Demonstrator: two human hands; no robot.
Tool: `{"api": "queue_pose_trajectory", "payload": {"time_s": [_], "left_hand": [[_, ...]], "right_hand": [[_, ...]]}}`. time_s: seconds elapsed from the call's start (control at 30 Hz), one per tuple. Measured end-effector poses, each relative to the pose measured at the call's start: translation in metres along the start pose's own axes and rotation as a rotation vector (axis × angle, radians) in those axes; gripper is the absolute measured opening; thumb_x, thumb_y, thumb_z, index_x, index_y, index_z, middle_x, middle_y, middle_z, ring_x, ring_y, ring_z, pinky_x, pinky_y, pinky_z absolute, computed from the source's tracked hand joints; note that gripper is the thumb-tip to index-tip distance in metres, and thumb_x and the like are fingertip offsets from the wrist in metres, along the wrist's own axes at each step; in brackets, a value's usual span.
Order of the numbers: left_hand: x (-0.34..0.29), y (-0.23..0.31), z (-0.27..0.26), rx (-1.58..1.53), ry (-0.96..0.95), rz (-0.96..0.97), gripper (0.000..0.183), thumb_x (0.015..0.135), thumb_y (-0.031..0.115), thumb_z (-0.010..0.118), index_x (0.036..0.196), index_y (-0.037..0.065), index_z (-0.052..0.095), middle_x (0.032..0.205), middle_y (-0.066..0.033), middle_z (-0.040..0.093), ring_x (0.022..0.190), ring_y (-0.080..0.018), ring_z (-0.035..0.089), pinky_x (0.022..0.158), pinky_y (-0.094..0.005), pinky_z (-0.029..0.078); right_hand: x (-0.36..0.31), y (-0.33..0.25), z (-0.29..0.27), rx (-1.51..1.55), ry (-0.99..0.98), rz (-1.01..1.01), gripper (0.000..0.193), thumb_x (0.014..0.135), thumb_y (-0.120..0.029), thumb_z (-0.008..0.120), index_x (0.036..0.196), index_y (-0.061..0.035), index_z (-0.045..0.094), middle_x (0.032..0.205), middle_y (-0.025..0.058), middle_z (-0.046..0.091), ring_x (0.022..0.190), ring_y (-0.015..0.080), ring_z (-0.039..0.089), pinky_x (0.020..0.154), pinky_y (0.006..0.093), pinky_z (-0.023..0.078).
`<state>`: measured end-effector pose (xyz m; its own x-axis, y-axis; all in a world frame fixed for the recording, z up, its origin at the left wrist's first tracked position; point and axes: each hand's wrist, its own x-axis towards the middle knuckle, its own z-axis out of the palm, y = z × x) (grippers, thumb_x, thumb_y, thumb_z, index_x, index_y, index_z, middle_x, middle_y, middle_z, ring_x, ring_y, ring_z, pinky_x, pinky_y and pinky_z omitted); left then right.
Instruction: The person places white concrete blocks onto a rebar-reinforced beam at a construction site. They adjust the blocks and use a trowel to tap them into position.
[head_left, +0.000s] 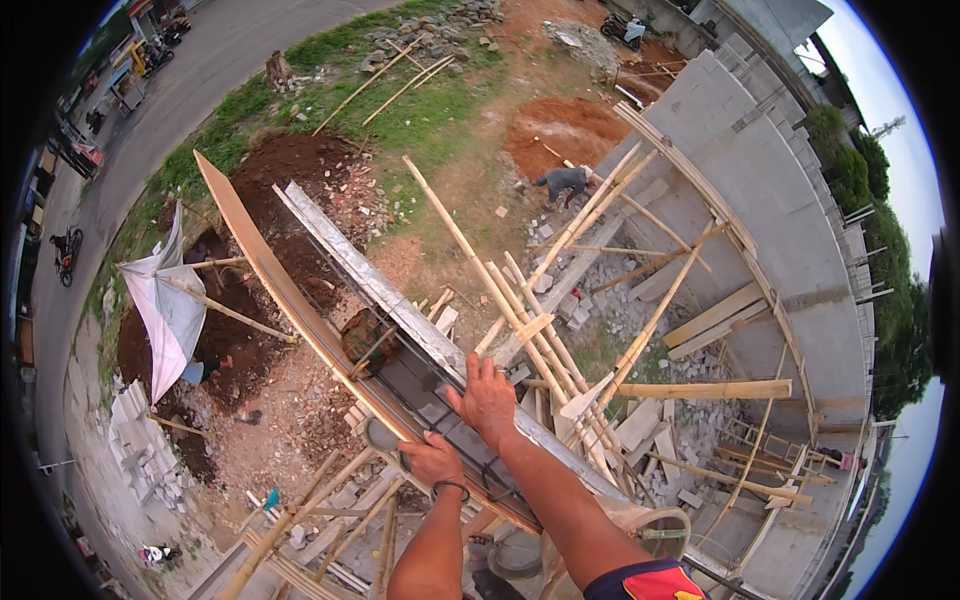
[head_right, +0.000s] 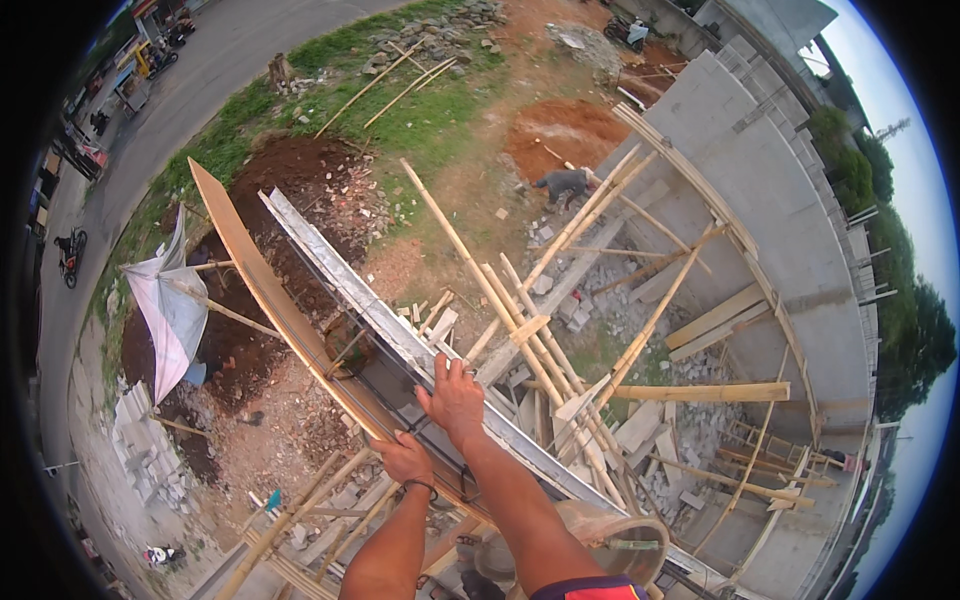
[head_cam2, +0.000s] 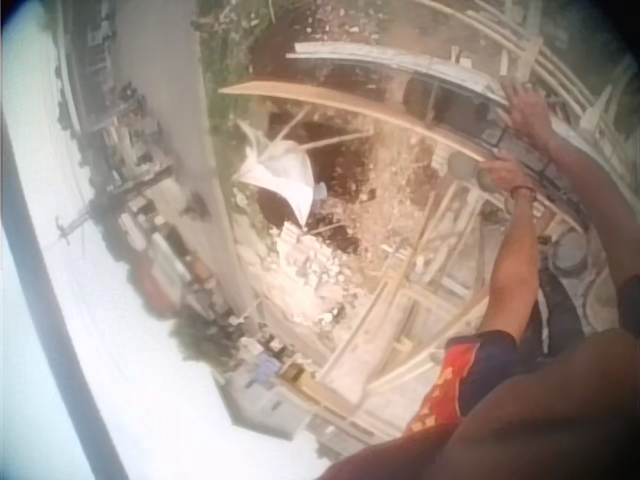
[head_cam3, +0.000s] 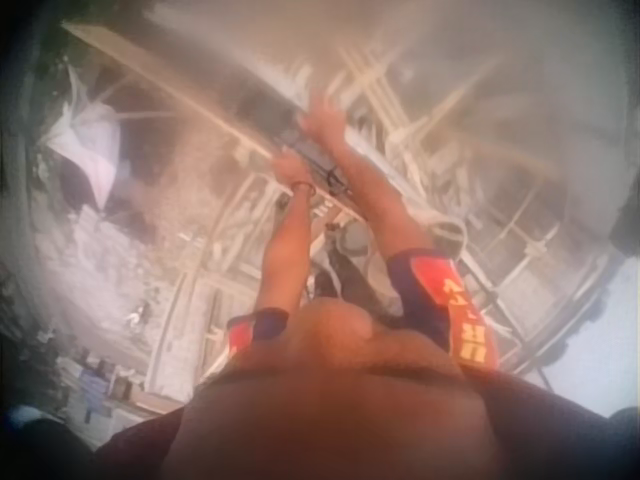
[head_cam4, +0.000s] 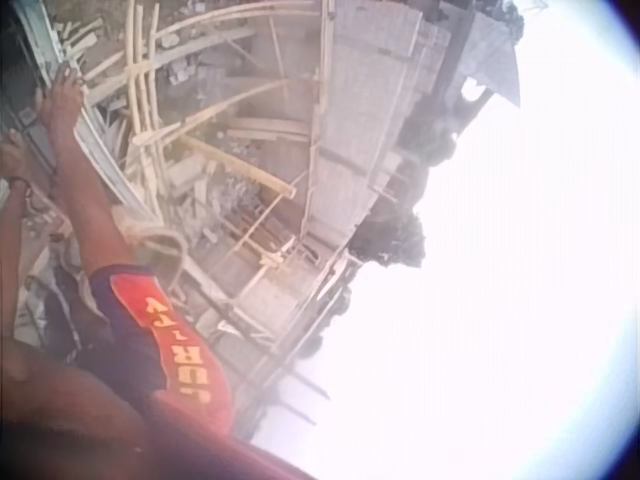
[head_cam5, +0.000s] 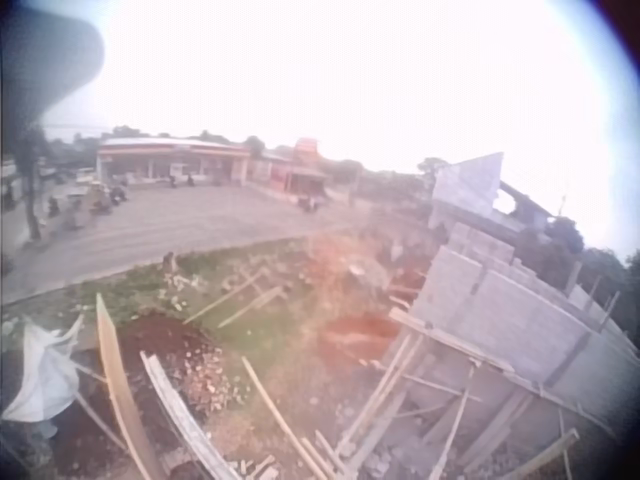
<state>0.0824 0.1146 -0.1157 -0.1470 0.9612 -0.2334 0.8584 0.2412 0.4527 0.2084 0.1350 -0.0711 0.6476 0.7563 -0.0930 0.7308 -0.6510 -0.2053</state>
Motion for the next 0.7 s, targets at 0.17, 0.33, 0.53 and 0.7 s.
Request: {"api": "queue_pose_trajectory", "payload": {"time_s": [0.17,0.33,0.53,0.7], "left_hand": [[0.0017,-0.0024,0.0025,0.032,0.015,-0.013,0.060,0.093,0.027,0.050,0.131,-0.013,0.028,0.077,-0.0287,0.065,0.071,-0.0472,0.064,0.059,-0.0558,0.050],[0.0011,-0.0044,0.0042,0.067,0.014,-0.004,0.061,0.092,0.028,0.053,0.130,-0.014,0.029,0.076,-0.0285,0.064,0.068,-0.0473,0.064,0.056,-0.0563,0.049],[-0.0002,0.0028,-0.0036,0.039,0.019,0.016,0.055,0.092,0.028,0.052,0.124,-0.012,0.031,0.073,-0.0279,0.064,0.068,-0.0478,0.063,0.055,-0.0574,0.048],[0.0015,-0.0006,-0.0003,0.007,0.001,0.006,0.050,0.095,0.029,0.047,0.121,-0.010,0.031,0.078,-0.0309,0.064,0.072,-0.0495,0.064,0.058,-0.0582,0.049]], "right_hand": [[-0.0001,-0.0031,-0.0010,0.008,0.017,-0.002,0.073,0.077,-0.049,0.071,0.130,-0.0076,0.044,0.102,0.0115,0.054,0.082,0.0286,0.065,0.065,0.0408,0.055],[-0.0016,0.0008,0.0016,-0.004,0.064,-0.015,0.071,0.077,-0.050,0.071,0.129,-0.0091,0.045,0.099,0.0095,0.054,0.079,0.0264,0.065,0.063,0.0399,0.055],[-0.0021,0.0031,0.0044,0.021,0.041,-0.015,0.072,0.079,-0.050,0.070,0.132,-0.0091,0.043,0.102,0.0108,0.053,0.081,0.0276,0.064,0.066,0.0423,0.054],[-0.0021,0.0023,0.0035,0.022,0.008,-0.007,0.073,0.080,-0.050,0.069,0.133,-0.0087,0.042,0.104,0.0112,0.053,0.083,0.0278,0.065,0.066,0.0427,0.054]]}}
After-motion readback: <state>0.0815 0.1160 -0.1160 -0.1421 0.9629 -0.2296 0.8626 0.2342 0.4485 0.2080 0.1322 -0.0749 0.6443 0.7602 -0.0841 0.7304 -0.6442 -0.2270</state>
